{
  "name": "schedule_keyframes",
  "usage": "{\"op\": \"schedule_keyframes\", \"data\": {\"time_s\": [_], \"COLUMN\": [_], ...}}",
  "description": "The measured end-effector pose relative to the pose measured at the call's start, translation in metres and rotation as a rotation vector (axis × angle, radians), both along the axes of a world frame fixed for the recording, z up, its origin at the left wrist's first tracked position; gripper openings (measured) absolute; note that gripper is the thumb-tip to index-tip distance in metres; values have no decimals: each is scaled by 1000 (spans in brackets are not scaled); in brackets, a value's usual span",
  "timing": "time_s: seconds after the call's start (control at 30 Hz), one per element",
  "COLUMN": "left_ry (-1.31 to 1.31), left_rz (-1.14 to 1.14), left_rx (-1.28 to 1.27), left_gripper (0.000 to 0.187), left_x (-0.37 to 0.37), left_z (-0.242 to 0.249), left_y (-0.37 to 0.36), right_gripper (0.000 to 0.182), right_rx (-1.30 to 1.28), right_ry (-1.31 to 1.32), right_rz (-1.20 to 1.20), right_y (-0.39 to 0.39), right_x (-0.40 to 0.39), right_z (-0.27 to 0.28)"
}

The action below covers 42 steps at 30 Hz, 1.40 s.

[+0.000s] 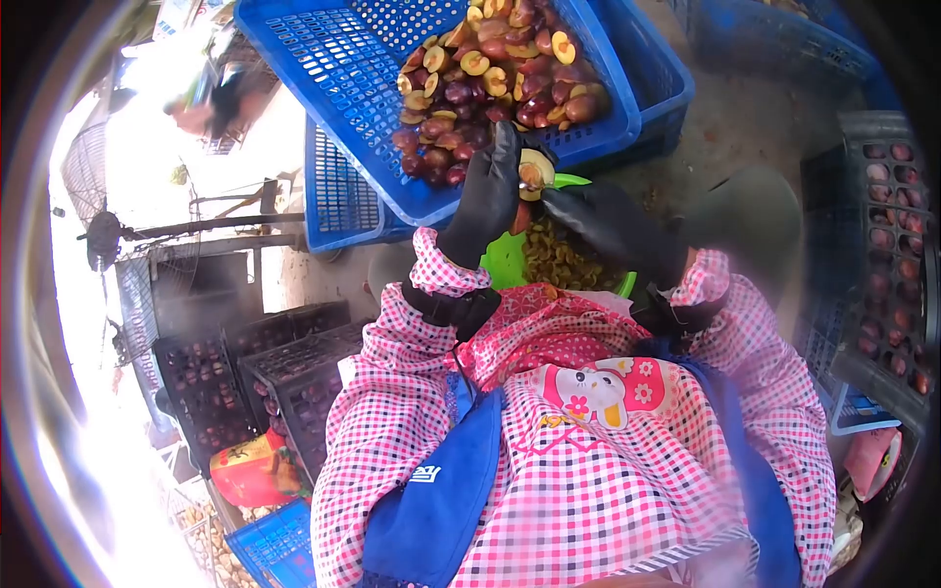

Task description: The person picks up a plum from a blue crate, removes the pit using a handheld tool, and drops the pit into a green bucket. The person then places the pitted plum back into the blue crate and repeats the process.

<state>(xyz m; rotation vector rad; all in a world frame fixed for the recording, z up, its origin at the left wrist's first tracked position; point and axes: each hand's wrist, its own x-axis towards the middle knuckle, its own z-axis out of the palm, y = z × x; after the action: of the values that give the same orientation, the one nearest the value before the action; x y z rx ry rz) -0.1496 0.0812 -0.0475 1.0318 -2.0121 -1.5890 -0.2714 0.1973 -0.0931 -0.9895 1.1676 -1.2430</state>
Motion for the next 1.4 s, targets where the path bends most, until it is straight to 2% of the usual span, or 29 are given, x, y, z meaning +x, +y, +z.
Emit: {"op": "schedule_keyframes", "data": {"time_s": [0.03, 0.07, 0.13, 0.2, 0.27, 0.33, 0.37, 0.4, 0.43, 0.47, 0.53, 0.57, 0.6, 0.67, 0.7, 0.77, 0.8, 0.87, 0.9, 0.97, 1.0, 1.07, 1.1, 1.17, 1.2, 1.27, 1.3, 1.37, 1.4], "left_ry": [-1, 100, 206, 332, 373, 354, 380, 381, 284, 184, -740, -646, -529, -420, -605, -618, -626, -953, -946, -1014, -1006, -990, -999, -71, -86, 132, 132, 318, 319], "left_rz": [1, -52, -98, -155, -167, 340, 345, 328, 443, 552, 451, 190, 266, 39, -15, -275, -727, -696, -706, -625, -625, -617, -612, -217, -145, -450, -443, -315, -314], "left_rx": [3, -11, -29, 16, 132, -835, -299, 239, -57, -353, -1670, -1705, -1245, -1047, -823, -501, -1311, -965, -968, -1352, -1352, -853, -853, 200, 661, -61, -64, 624, 622], "left_gripper": [63, 62, 61, 63, 66, 66, 63, 61, 55, 55, 47, 40, 40, 45, 43, 37, 34, 31, 31, 36, 36, 37, 37, 35, 32, 36, 36, 41, 41], "left_x": [-1, -2, -3, -10, -7, -1, 23, 61, 86, 103, 107, 110, 86, 47, 26, -7, -5, -31, -36, -40, -44, -49, -43, -21, -9, 19, 22, 24, 22], "left_z": [-1, -2, -2, 1, -30, -67, -45, -9, 23, 52, 91, 96, 92, 53, 32, -1, -76, -56, -54, -56, -63, -73, -53, -14, -8, -26, -17, 1, 7], "left_y": [-1, -3, -2, -2, -17, -35, -64, -103, -122, -131, -138, -152, -140, -140, -138, -137, -197, -166, -154, -140, -150, -175, -162, -129, -131, -113, -95, -59, -45], "right_gripper": [44, 44, 46, 45, 45, 42, 42, 41, 40, 40, 41, 41, 42, 44, 45, 45, 45, 45, 45, 44, 44, 44, 43, 37, 37, 34, 34, 35, 35], "right_rx": [215, 218, 266, 208, 152, 84, 80, 1, -67, -59, -76, -80, -88, -87, -78, -65, -63, -58, -83, -102, -171, -244, -191, -75, -83, -152, -156, -135, -137], "right_ry": [-236, -239, -1021, -1093, -1172, -667, -667, -389, -117, -126, 106, 106, 133, 159, 143, 131, 114, 100, 105, 109, 134, 159, 193, 250, 245, 447, 446, 474, 474], "right_rz": [171, 174, 416, 451, 483, 433, 433, 387, 334, 332, 406, 410, 391, 379, 353, 311, 287, 251, 229, 205, 122, 44, -89, -304, -296, -408, -402, -315, -313], "right_y": [3, 6, 12, 11, 13, 16, 15, 13, 14, 16, 10, 8, 6, 6, 5, 4, 5, 6, 6, 6, 4, 0, -1, -6, -9, -13, -12, -9, -8], "right_x": [-3, -2, 0, 2, 1, -4, -2, 4, 10, 12, 12, 12, 12, 11, 12, 9, 9, 7, 7, 10, 10, 7, 5, 3, 1, -3, -4, -3, -3], "right_z": [7, 11, 15, 9, 10, 18, 10, -4, -12, -8, 11, 13, 15, 13, 9, 6, 7, 7, 6, 2, -1, -3, 0, 0, -2, -7, -7, -4, -3]}}
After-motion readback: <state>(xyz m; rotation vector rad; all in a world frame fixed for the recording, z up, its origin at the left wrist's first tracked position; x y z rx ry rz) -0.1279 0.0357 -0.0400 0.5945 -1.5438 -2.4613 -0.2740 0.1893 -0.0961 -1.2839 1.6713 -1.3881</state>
